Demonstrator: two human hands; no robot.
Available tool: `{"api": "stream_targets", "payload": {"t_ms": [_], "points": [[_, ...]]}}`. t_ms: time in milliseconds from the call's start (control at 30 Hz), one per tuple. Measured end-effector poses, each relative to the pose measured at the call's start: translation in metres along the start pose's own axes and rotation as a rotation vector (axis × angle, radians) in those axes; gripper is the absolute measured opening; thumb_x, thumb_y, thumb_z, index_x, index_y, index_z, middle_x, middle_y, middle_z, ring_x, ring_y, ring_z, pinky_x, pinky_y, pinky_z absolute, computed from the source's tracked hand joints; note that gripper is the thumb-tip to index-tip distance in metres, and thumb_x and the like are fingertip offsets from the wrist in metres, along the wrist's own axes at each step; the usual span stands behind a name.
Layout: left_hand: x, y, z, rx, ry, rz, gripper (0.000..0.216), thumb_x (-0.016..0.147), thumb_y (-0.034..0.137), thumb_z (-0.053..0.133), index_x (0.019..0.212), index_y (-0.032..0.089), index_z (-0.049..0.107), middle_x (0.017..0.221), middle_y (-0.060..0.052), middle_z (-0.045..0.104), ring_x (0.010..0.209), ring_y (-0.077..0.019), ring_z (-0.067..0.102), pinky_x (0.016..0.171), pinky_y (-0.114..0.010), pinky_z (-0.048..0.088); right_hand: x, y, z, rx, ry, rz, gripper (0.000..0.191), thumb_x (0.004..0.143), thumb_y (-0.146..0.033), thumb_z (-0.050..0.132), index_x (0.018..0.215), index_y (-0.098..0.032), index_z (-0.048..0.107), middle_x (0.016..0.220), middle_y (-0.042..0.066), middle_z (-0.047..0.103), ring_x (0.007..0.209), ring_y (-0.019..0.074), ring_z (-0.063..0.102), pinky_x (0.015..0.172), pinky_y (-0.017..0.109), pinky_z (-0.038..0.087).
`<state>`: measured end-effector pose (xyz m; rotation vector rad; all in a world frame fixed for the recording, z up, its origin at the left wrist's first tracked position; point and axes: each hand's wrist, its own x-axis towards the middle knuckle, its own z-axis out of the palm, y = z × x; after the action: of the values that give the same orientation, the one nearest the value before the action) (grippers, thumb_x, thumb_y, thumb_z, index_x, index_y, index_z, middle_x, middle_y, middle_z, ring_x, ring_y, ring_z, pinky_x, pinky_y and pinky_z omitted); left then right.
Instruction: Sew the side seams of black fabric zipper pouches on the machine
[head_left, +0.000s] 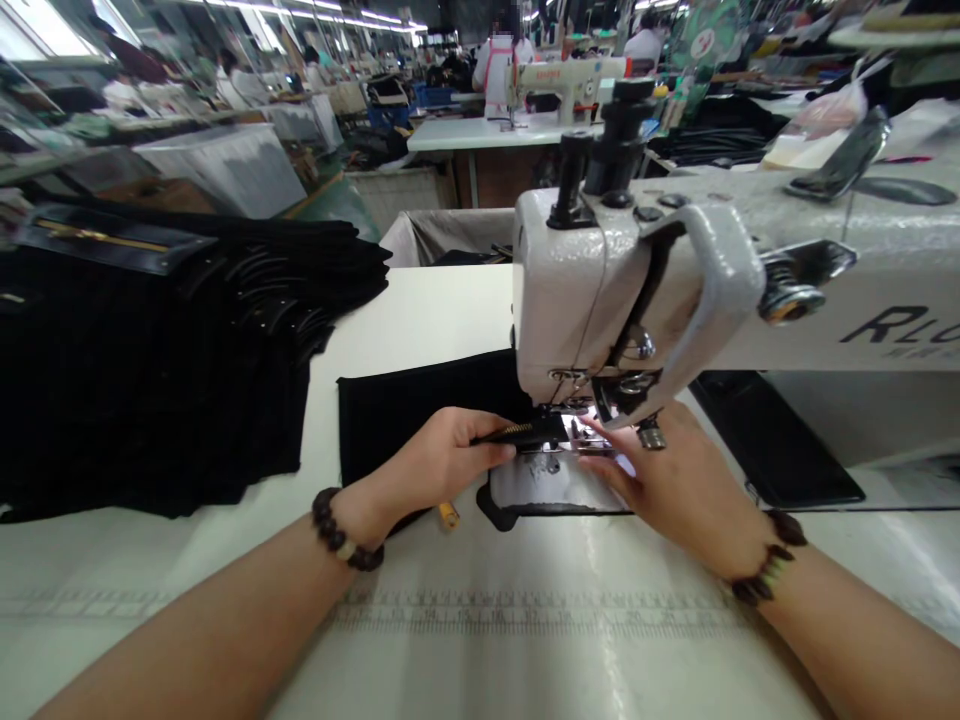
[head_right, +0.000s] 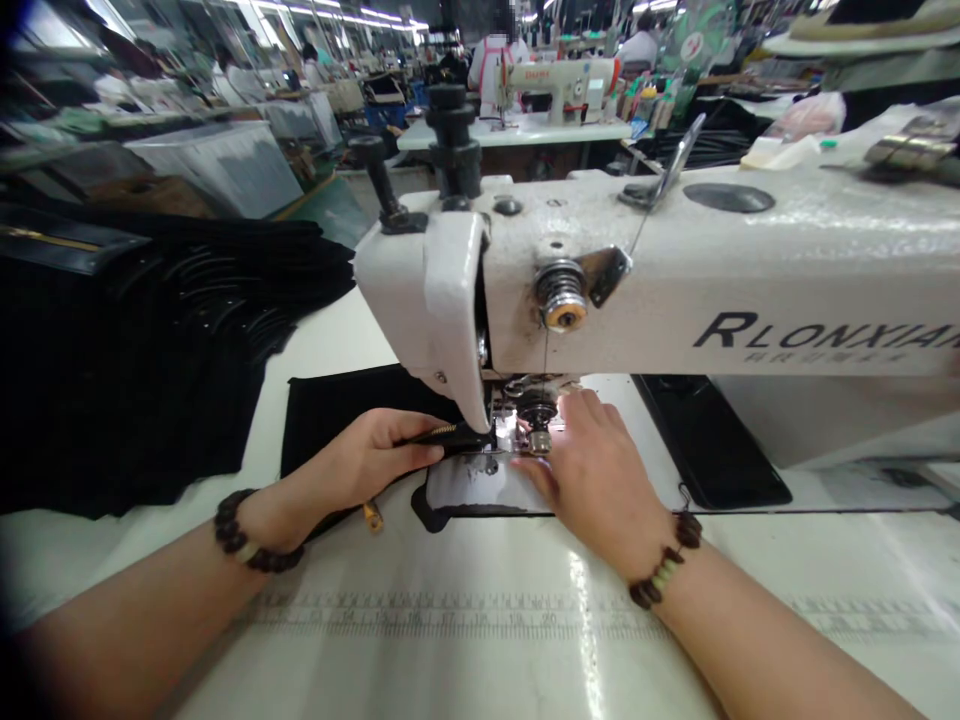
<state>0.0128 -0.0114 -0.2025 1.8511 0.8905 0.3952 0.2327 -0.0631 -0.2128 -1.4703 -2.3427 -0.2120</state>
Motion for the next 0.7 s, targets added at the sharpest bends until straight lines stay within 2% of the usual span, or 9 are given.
{"api": "stream_targets", "payload": {"t_ms": [67, 133, 233, 267, 300, 400, 467, 567, 700], "points": [[0.001, 0.000, -0.002, -0.052, 0.017, -0.021, 0.024, 0.083, 0.018, 0.046, 0.099, 0.009, 0.060, 0.097, -0.005, 0.066, 0.087, -0.0174, 0.061, 0.077, -0.028, 0.050, 0.003, 0.005, 0.000, 0.039, -0.123, -0.015, 0.024, 0.083, -0.032, 0.050, 0.093, -0.015, 0.064, 0.081, 0.012, 0.057, 0.083, 0.0264, 0.049, 0.067, 0.038, 0.041], [-0.003, 0.001, 0.003, 0.086, 0.026, 0.034, 0.024, 0.084, 0.019, 0.046, 0.103, 0.012, 0.059, 0.099, -0.003, 0.065, 0.087, -0.0156, 0.061, 0.077, -0.026, 0.050, 0.006, 0.010, -0.007, 0.185, -0.282, -0.064, 0.021, 0.085, -0.029, 0.049, 0.082, -0.017, 0.065, 0.077, 0.008, 0.057, 0.077, 0.0211, 0.051, 0.068, 0.034, 0.041], [-0.014, 0.002, 0.020, 0.601, -0.036, 0.247, 0.030, 0.086, 0.016, 0.040, 0.113, 0.010, 0.053, 0.112, -0.008, 0.059, 0.103, -0.0165, 0.054, 0.089, -0.028, 0.044, 0.007, 0.020, -0.027, 0.511, -0.539, -0.193, 0.036, 0.089, -0.030, 0.042, 0.060, -0.018, 0.058, 0.070, 0.001, 0.056, 0.065, 0.0121, 0.051, 0.063, 0.025, 0.041], [-0.018, 0.001, 0.026, 0.761, -0.072, 0.317, 0.033, 0.086, 0.014, 0.039, 0.116, 0.007, 0.050, 0.118, -0.011, 0.055, 0.111, -0.0184, 0.050, 0.095, -0.030, 0.039, 0.006, 0.022, -0.033, 0.579, -0.566, -0.207, 0.039, 0.090, -0.030, 0.040, 0.057, -0.018, 0.056, 0.070, 0.000, 0.055, 0.063, 0.0107, 0.051, 0.062, 0.024, 0.041], [-0.022, 0.000, 0.033, 0.896, -0.101, 0.378, 0.035, 0.085, 0.012, 0.038, 0.117, 0.003, 0.048, 0.123, -0.015, 0.051, 0.116, -0.0210, 0.045, 0.099, -0.033, 0.035, 0.004, 0.023, -0.037, 0.594, -0.542, -0.189, 0.040, 0.091, -0.031, 0.039, 0.058, -0.018, 0.056, 0.071, 0.000, 0.055, 0.063, 0.0105, 0.051, 0.061, 0.024, 0.040], [-0.027, -0.005, 0.045, 1.148, -0.106, 0.472, 0.041, 0.082, 0.012, 0.040, 0.120, -0.003, 0.043, 0.128, -0.021, 0.043, 0.120, -0.0268, 0.038, 0.102, -0.037, 0.029, -0.003, 0.012, -0.034, 0.439, -0.315, -0.119, 0.032, 0.090, -0.033, 0.039, 0.075, -0.018, 0.062, 0.075, 0.004, 0.056, 0.069, 0.0147, 0.053, 0.061, 0.027, 0.041], [-0.026, -0.008, 0.047, 1.273, -0.063, 0.503, 0.042, 0.081, 0.014, 0.040, 0.120, -0.003, 0.043, 0.127, -0.021, 0.044, 0.119, -0.0267, 0.040, 0.102, -0.036, 0.028, -0.006, 0.000, -0.023, 0.309, -0.235, -0.174, 0.028, 0.089, -0.033, 0.041, 0.089, -0.015, 0.063, 0.072, 0.006, 0.057, 0.067, 0.0170, 0.053, 0.058, 0.029, 0.040], [-0.018, -0.010, 0.042, 1.324, -0.043, 0.511, 0.039, 0.083, 0.015, 0.039, 0.119, 0.001, 0.045, 0.126, -0.016, 0.047, 0.117, -0.0236, 0.043, 0.102, -0.033, 0.028, -0.008, -0.015, -0.007, 0.144, -0.233, -0.238, 0.030, 0.089, -0.032, 0.042, 0.093, -0.010, 0.062, 0.063, 0.004, 0.055, 0.056, 0.0168, 0.052, 0.049, 0.029, 0.036], [-0.006, -0.010, 0.032, 1.327, -0.110, 0.491, 0.039, 0.083, 0.016, 0.040, 0.119, 0.001, 0.046, 0.125, -0.014, 0.048, 0.117, -0.0227, 0.042, 0.103, -0.032, 0.027, -0.005, -0.015, 0.001, 0.037, -0.276, -0.176, 0.028, 0.085, -0.032, 0.048, 0.101, -0.011, 0.060, 0.067, 0.003, 0.060, 0.055, 0.0164, 0.054, 0.045, 0.027, 0.035]]}}
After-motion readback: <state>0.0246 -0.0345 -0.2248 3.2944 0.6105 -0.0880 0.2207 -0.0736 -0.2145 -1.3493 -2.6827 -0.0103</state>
